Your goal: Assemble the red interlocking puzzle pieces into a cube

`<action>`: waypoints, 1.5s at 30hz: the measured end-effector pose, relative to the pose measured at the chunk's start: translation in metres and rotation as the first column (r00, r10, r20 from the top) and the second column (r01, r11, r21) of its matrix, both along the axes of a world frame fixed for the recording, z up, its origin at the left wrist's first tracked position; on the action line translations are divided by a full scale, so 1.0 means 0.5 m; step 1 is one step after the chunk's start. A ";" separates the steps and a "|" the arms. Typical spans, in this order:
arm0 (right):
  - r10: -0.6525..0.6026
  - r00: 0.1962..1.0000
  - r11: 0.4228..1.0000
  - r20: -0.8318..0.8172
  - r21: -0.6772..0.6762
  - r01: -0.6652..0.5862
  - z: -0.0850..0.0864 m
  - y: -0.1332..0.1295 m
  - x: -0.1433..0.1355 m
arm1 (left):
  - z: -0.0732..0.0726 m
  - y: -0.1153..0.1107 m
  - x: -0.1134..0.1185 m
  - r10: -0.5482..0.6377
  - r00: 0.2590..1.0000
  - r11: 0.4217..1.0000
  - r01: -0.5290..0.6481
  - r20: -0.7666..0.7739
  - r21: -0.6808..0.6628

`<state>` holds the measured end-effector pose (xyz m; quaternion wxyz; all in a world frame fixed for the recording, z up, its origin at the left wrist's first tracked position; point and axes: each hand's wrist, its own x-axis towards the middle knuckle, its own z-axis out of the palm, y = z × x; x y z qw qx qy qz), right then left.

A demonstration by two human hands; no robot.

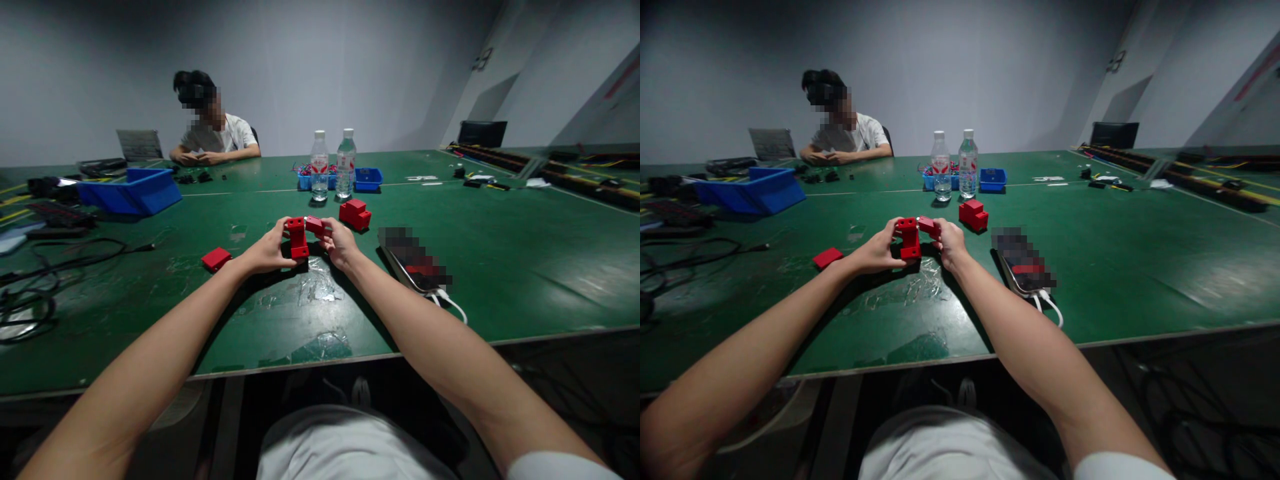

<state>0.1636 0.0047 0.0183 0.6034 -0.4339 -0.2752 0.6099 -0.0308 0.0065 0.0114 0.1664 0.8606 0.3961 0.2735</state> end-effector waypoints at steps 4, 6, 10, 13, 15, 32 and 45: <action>-0.026 0.999 0.998 -0.047 -0.062 0.023 0.010 -0.003 0.001 | -0.002 0.002 -0.001 0.002 1.000 1.000 -0.002 0.003 0.007; -0.025 0.998 0.997 -0.064 -0.079 0.020 0.014 -0.005 0.001 | -0.002 0.002 -0.001 0.006 1.000 1.000 -0.006 0.003 0.009; 0.001 0.998 0.998 -0.063 -0.060 -0.005 0.017 -0.008 -0.001 | 0.001 -0.001 0.000 0.000 1.000 1.000 0.000 0.000 0.011; 0.005 0.999 0.999 -0.046 -0.048 -0.007 0.016 -0.007 -0.003 | 0.002 -0.002 0.000 -0.005 1.000 1.000 0.005 0.001 0.012; 0.007 0.998 0.999 -0.063 -0.052 -0.010 0.015 -0.006 -0.004 | 0.002 -0.002 0.001 -0.001 1.000 1.000 0.001 0.001 0.011; 0.030 0.998 1.000 -0.049 0.011 -0.030 0.007 -0.009 -0.006 | -0.004 0.004 -0.002 -0.021 1.000 1.000 0.021 0.010 0.023; 0.102 0.988 0.989 -0.118 0.119 -0.088 0.006 -0.018 -0.007 | 0.002 -0.001 0.000 -0.020 1.000 0.999 0.020 -0.005 0.025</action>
